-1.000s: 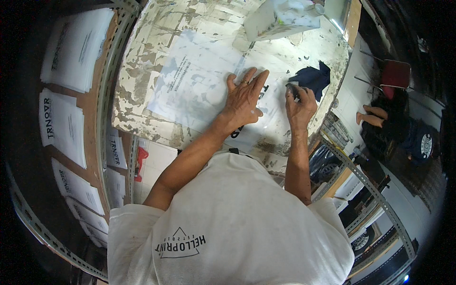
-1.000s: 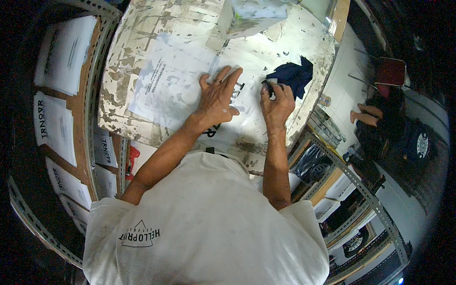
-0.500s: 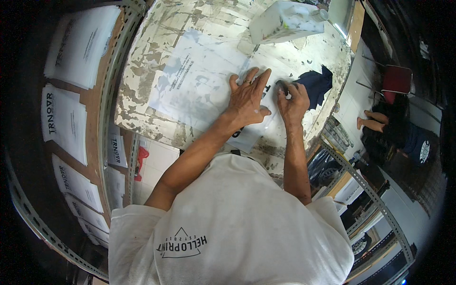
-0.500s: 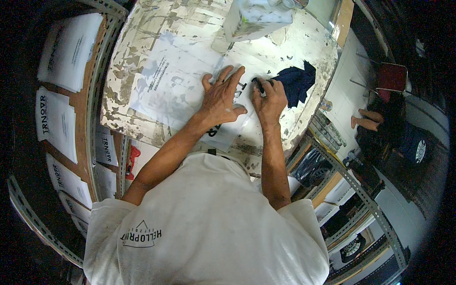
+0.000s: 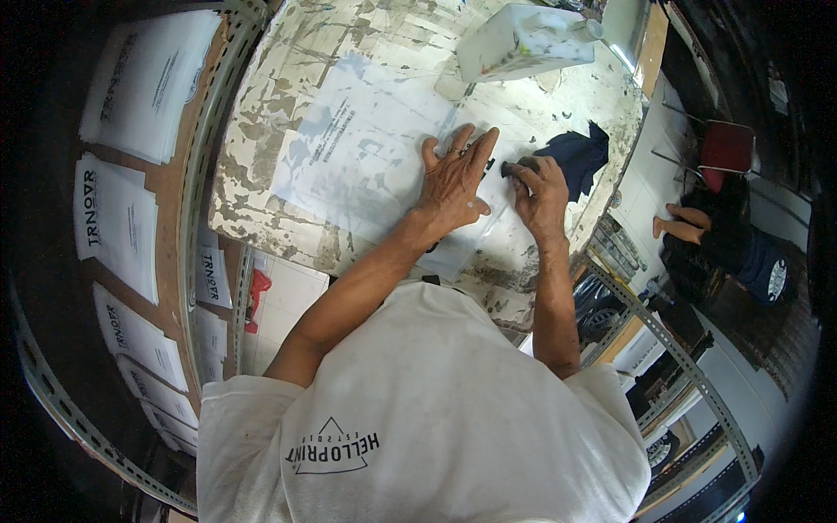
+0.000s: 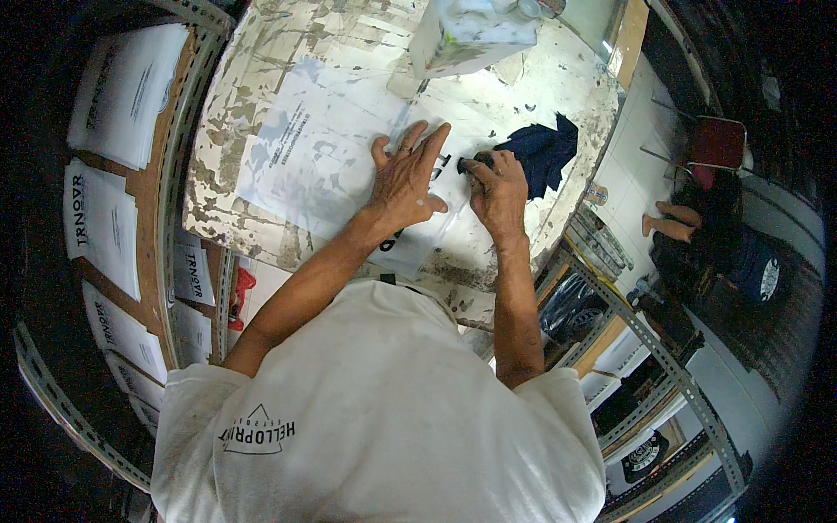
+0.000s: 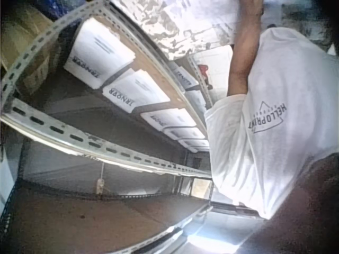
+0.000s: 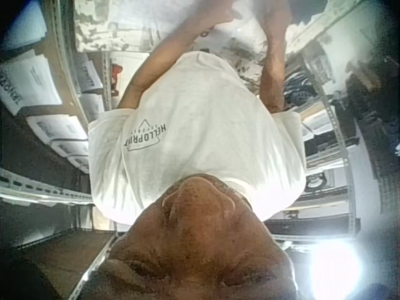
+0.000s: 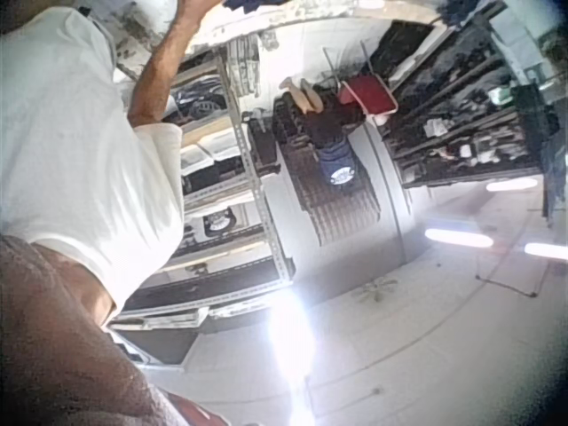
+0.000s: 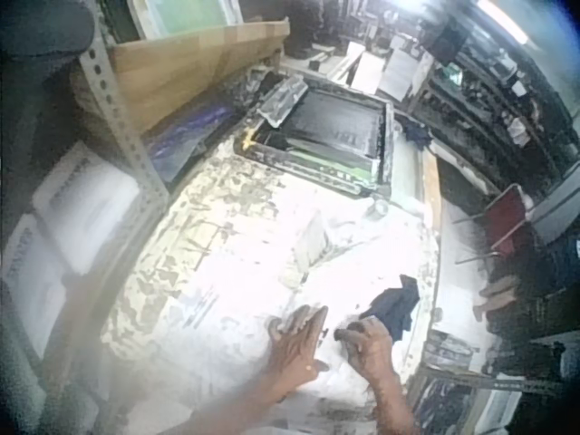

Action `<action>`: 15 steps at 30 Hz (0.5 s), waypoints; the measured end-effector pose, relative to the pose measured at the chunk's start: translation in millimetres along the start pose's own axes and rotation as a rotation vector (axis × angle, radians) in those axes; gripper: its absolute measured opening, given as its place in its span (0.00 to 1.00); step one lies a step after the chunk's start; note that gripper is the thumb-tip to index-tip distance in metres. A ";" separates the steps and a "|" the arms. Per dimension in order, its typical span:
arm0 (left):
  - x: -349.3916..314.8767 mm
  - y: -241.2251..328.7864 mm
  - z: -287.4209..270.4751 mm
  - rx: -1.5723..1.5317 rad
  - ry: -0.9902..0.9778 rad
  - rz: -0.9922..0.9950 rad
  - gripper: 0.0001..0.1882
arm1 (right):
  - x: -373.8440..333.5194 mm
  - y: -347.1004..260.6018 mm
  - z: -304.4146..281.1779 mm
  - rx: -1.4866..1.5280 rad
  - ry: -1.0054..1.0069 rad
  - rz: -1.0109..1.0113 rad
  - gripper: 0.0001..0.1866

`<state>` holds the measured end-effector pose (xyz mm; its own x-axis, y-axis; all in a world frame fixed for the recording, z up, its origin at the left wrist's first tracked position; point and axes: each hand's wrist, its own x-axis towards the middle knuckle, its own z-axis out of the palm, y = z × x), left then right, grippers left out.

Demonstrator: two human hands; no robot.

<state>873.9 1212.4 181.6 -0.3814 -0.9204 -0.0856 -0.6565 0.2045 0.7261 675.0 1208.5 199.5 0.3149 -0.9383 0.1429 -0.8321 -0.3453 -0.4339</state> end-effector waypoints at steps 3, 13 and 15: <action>-0.5 -0.5 0.9 0.003 0.020 0.010 0.66 | 7.1 3.2 -2.1 -0.062 -0.052 -0.085 0.16; 1.8 -6.3 -5.2 0.016 -0.023 0.009 0.61 | 2.3 14.3 -0.4 -0.125 -0.014 -0.021 0.17; 2.8 -9.1 -3.4 0.005 -0.022 0.003 0.60 | 1.3 15.9 -3.2 -0.128 0.023 -0.005 0.18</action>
<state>881.0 1206.8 177.2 -0.3977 -0.9122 -0.0990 -0.6588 0.2088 0.7228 660.8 1201.8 195.7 0.3100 -0.9362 0.1654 -0.8825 -0.3481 -0.3162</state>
